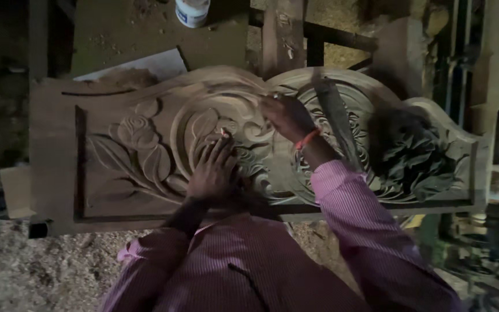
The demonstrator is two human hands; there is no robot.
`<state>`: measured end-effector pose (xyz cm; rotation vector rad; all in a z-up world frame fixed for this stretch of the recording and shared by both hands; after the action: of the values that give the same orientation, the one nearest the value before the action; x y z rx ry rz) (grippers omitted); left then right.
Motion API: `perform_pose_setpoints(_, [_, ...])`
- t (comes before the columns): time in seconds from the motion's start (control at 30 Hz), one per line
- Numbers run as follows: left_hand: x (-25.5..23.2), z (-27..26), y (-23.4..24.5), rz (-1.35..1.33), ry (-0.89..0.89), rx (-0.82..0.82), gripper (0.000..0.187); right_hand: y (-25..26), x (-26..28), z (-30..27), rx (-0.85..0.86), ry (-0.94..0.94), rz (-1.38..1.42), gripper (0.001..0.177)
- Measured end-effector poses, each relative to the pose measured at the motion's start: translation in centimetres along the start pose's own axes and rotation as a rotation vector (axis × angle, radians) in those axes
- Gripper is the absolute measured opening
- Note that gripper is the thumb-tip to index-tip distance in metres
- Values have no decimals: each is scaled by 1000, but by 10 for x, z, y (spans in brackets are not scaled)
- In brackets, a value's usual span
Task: The person carves a floral design into a wooden panel using a chisel and mallet. They then use a red pencil to mark details on the carved surface.
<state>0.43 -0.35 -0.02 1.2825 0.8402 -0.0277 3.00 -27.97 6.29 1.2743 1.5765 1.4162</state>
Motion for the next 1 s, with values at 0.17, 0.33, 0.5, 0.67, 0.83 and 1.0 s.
perform_pose_setpoints(0.17, [4, -2, 3, -37, 11, 9, 47, -20, 27, -13, 85, -47, -94, 19])
perform_pose_setpoints(0.33, [3, -4, 3, 8, -21, 31, 48, -34, 16, -27, 263, -287, -5, 14])
perform_pose_setpoints(0.5, [5, -4, 0, -14, -35, -3, 51, -37, 11, -16, -81, -236, -11, 5])
perform_pose_setpoints(0.67, [3, -1, 2, 12, -35, 1, 50, -33, 65, -26, -172, -221, 12, 24])
perform_pose_setpoints(0.83, [2, -6, -3, -36, 14, 32, 45, -18, 17, -24, -195, -545, 639, 13])
perform_pose_setpoints(1.0, [4, 1, -3, -7, -46, -29, 45, -31, 1, -42, -388, -288, 240, 11])
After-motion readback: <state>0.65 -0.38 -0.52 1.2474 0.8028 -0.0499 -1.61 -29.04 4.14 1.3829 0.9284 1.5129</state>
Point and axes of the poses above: each hand's wrist, its own z-axis towards the middle knuckle, its own y-axis out of the back of the hand, x = y × z, the point moved 1 cm from there along z, towards the middle knuckle, and after that the axes turned 13 degrees about x, right-handed, at the moved point
